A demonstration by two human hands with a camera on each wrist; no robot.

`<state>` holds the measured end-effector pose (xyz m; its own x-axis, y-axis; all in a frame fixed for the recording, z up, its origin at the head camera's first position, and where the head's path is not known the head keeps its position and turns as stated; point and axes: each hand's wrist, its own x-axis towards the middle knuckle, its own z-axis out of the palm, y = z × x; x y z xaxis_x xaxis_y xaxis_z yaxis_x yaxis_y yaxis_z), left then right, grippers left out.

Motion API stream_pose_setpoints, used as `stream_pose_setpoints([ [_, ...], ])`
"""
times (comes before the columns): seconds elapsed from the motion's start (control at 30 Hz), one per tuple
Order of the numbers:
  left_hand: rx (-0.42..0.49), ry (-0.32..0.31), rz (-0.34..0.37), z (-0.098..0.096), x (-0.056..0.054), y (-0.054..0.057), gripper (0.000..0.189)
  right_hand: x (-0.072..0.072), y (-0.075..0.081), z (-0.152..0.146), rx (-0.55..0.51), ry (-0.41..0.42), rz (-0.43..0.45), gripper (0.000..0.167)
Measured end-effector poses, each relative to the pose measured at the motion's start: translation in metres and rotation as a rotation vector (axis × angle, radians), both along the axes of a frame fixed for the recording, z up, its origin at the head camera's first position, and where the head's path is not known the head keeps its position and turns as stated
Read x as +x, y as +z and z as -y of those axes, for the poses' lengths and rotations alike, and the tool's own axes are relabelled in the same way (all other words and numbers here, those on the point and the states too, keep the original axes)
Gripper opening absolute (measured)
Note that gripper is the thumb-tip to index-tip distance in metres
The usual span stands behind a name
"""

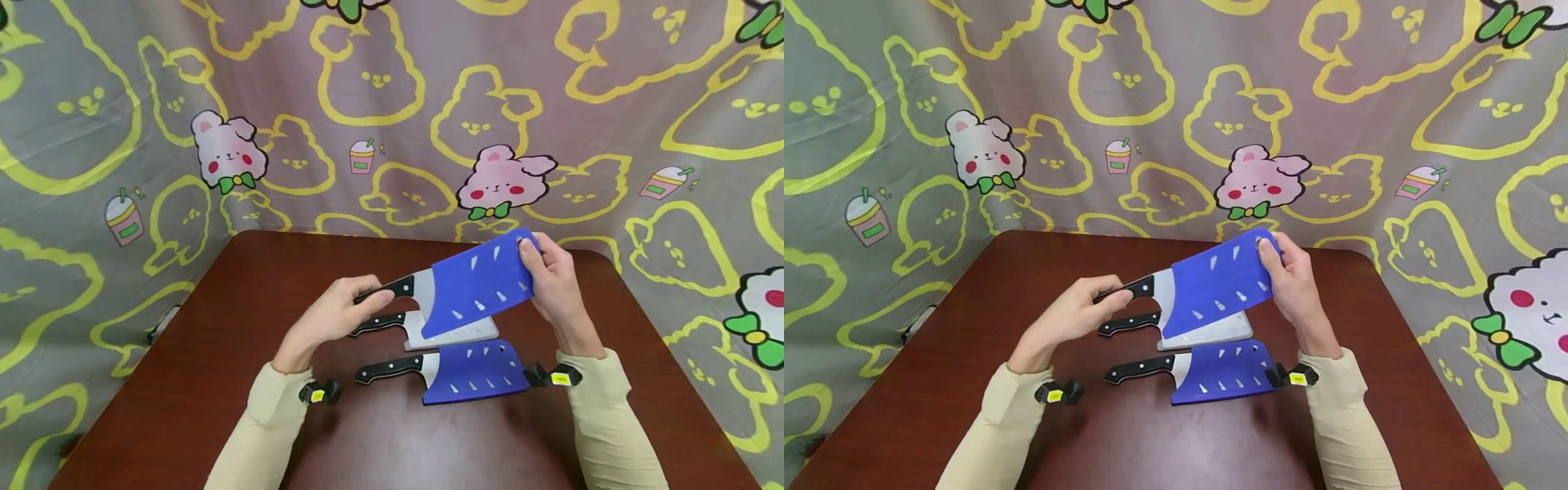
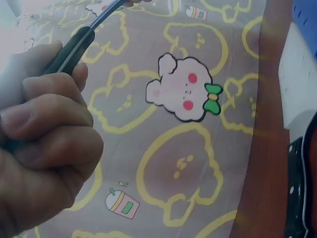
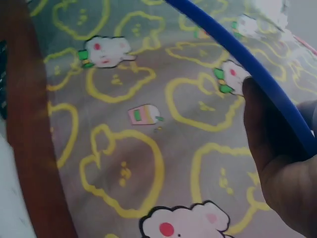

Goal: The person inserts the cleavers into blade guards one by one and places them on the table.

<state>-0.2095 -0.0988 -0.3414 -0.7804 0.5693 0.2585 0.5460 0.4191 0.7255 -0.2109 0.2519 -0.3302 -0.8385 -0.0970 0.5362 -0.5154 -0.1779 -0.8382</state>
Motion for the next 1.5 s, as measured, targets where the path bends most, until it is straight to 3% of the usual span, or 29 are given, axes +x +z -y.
stream_pose_setpoints([
  [0.2,0.015,0.047,-0.005,0.002,0.000,0.001,0.025,-0.002,-0.004,0.012,0.012,-0.058,-0.002,0.018],
  [0.53,-0.017,0.029,0.064,0.010,-0.009,-0.007,0.035,-0.008,-0.017,0.014,0.054,-0.009,0.058,0.018],
  [0.67,-0.072,0.035,0.078,0.015,-0.012,-0.004,0.037,-0.010,-0.024,0.011,0.197,-0.016,0.135,0.021],
  [0.87,-0.168,0.059,0.149,0.018,-0.011,-0.007,0.029,-0.015,-0.030,0.006,0.454,0.036,0.280,0.032],
  [0.97,-0.231,0.079,0.104,0.017,-0.012,-0.009,0.031,-0.020,-0.032,0.003,0.486,0.027,0.338,0.036],
  [1.13,-0.270,0.144,-0.012,0.020,-0.022,-0.018,0.031,-0.029,-0.035,0.002,0.450,-0.003,0.395,0.039],
  [1.3,-0.261,0.189,0.014,0.026,-0.037,-0.030,0.031,-0.039,-0.043,0.005,0.409,0.010,0.435,0.043],
  [1.5,-0.299,0.217,0.047,0.029,-0.054,-0.044,0.030,-0.051,-0.060,0.013,0.451,0.047,0.468,0.045],
])
